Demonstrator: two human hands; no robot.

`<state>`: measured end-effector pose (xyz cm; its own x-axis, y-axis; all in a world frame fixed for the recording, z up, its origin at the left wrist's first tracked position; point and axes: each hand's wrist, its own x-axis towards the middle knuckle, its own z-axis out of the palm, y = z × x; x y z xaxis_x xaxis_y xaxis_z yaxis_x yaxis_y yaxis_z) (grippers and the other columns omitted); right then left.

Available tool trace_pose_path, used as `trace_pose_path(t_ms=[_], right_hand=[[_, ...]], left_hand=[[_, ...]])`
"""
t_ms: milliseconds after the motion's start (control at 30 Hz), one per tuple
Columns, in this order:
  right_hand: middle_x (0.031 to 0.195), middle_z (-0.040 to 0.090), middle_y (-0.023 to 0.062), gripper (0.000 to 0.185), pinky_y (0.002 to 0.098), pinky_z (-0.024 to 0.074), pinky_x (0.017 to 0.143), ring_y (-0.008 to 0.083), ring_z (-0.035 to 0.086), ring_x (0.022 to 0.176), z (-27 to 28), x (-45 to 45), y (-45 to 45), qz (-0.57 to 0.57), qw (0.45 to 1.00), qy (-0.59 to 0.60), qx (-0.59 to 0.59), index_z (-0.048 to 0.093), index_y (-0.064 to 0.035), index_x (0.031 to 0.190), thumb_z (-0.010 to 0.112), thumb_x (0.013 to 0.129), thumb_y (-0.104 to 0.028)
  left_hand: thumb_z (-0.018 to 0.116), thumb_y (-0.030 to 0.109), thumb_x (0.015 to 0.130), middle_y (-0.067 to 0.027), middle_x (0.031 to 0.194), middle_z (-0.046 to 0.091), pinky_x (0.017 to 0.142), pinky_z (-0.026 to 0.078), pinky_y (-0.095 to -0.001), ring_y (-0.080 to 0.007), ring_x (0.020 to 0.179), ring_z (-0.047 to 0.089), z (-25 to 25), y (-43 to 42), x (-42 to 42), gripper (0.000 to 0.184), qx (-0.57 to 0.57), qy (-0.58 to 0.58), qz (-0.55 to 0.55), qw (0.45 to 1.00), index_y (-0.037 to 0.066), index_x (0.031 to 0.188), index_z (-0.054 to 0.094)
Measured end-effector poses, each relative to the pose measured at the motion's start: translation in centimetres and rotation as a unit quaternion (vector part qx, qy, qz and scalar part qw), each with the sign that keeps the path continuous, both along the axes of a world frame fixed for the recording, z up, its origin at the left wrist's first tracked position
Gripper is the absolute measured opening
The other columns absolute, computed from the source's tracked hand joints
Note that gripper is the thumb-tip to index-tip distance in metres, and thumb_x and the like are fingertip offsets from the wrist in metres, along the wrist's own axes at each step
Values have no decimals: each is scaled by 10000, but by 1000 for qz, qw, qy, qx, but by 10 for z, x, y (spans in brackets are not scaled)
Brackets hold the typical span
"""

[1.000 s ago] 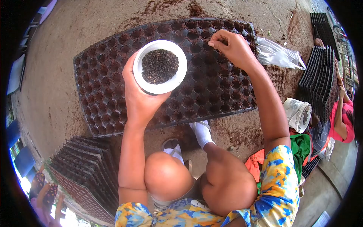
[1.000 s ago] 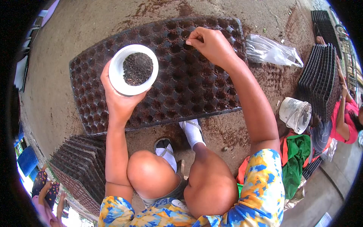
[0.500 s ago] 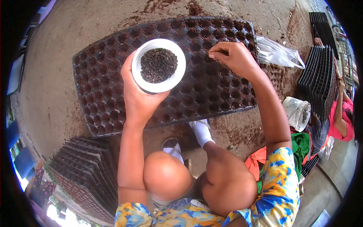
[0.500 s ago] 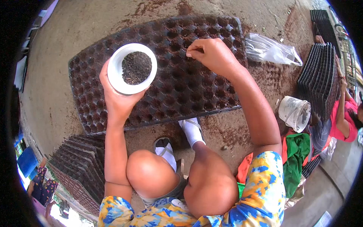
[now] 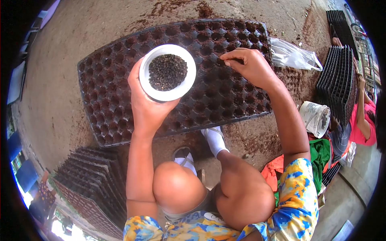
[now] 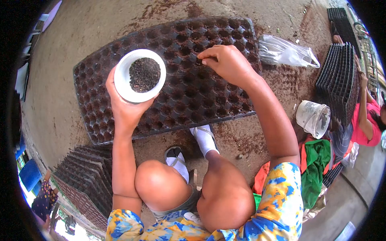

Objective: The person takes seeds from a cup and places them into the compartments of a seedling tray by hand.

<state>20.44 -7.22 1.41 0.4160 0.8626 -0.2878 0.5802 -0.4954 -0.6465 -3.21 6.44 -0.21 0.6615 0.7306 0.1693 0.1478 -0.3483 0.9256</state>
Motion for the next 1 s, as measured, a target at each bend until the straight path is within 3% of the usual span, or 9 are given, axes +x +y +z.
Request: trace_pose_path(t_ms=[200,267,400,467,567,700,733,900,1000], right_hand=[[917,683,133,162,345,532,767,259,670,826,31,-16,0,35,991,-88,89,702,-28,982,642,835,-65],[885,671,129,143,378,539,740,283,662,837,46,-37,4,90,978,-97,163,703,-39,910,632,789,-65],[904,640,163,191,393,542,707,310,645,861,41,-80,23,240,941,-220,92,634,-11,877,635,686,-32],[888,629,181,187,394,540,704,311,646,847,36,-82,34,302,935,-185,8,628,5,861,631,676,-25],[864,631,174,157,386,534,657,304,651,797,28,-79,30,274,928,-217,127,641,-1,857,647,703,-25],[833,653,146,116,396,528,701,333,646,775,48,-54,24,95,973,-48,206,676,-40,872,635,767,-65],[840,658,144,135,392,531,710,327,649,783,53,-44,19,61,983,-42,170,684,-25,903,631,786,-68],[948,676,123,167,336,531,721,242,671,810,16,-23,-8,28,999,-30,29,690,-27,989,636,832,-39],[954,678,143,174,379,534,761,319,664,853,3,-23,-17,35,997,-64,24,708,-47,972,623,822,-74]], left_hand=[[870,60,591,-146,1293,497,1018,412,-354,-239,1180,523,1,-6,5,922,-9,-8,-14,1000,19,1355,356],[876,98,578,-180,1298,492,1028,407,-404,-331,1202,506,3,-9,10,899,34,31,-52,998,16,1331,391],[868,84,539,-195,1325,487,1030,395,-449,-381,1235,470,13,-21,21,912,132,25,-126,983,22,1321,402],[865,74,523,-190,1339,484,1025,396,-457,-384,1253,455,14,-23,22,924,137,13,-155,978,25,1321,402],[868,76,519,-187,1335,485,1029,397,-450,-382,1248,461,8,-22,18,932,108,10,-141,984,31,1322,398],[873,105,564,-195,1333,478,1032,408,-423,-371,1239,472,8,-16,13,892,77,27,-87,993,35,1316,396],[864,67,568,-155,1321,490,1040,398,-371,-274,1215,507,4,-12,9,941,68,33,-86,993,39,1356,348],[847,33,577,-138,1290,519,1043,391,-355,-230,1196,520,4,-2,0,937,25,32,-41,998,24,1362,335],[858,37,575,-136,1290,519,1047,387,-353,-220,1198,516,9,-2,0,945,0,32,-28,999,23,1362,334]])
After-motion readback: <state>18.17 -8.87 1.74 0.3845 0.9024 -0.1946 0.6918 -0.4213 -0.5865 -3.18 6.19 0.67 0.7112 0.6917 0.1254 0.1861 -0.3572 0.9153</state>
